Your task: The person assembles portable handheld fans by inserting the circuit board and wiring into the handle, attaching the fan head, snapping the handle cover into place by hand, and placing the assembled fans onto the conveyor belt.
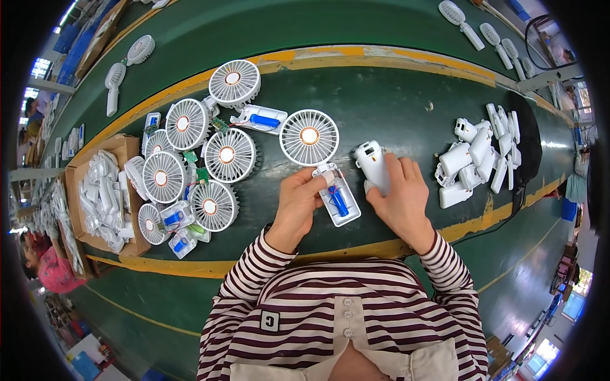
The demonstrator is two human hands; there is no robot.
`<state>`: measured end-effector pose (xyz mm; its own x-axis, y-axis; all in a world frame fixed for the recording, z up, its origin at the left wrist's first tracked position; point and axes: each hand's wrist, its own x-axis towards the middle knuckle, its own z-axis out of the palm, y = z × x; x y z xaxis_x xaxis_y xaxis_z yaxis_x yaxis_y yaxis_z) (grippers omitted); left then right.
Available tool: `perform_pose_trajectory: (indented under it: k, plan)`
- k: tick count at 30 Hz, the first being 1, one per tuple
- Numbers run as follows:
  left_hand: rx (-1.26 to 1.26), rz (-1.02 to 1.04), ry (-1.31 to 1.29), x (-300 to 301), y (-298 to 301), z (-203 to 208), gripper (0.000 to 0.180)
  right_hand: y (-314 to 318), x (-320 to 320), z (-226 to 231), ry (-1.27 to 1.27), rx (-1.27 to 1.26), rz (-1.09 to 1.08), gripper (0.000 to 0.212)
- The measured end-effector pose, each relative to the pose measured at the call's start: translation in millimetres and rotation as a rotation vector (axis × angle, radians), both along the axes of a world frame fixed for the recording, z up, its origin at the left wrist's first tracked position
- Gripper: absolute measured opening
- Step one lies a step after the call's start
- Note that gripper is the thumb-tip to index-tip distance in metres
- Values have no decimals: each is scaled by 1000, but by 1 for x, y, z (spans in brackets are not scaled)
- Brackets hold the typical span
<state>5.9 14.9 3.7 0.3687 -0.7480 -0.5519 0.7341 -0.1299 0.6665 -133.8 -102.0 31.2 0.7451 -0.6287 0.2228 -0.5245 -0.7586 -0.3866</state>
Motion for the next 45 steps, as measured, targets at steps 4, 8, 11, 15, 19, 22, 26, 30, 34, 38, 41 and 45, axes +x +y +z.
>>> perform_pose_trajectory:
  k: [4,8,11,15,19,22,26,30,34,38,41,45]
  plan:
    - [0,78,81,1,2,-2,30,29,-2,34,-82,53,189,56]
    - [-95,108,137,0,0,-4,62,53,6,42,-55,77,324,56]
    - [-37,116,149,-2,-1,-7,65,52,19,32,-39,45,330,53]
    - [-41,180,174,-3,-2,3,59,47,29,20,-64,-21,303,50]
    - [-106,153,165,-3,-1,-1,59,43,30,18,-80,-13,298,48]
    - [-128,97,153,-1,4,-7,51,41,31,15,-69,36,287,46]
    - [-106,96,148,0,0,-2,50,36,31,12,-79,52,297,42]
    - [-127,86,139,0,1,-5,49,33,32,12,-71,94,323,39]
    - [-112,100,145,0,0,-2,47,32,33,11,-68,67,353,38]
    - [17,134,162,2,-2,1,36,35,34,9,-52,-27,364,38]
    - [58,27,71,3,-2,-2,29,39,35,8,-53,-78,343,39]
    - [48,94,37,2,-4,2,21,42,34,4,-143,-97,306,41]
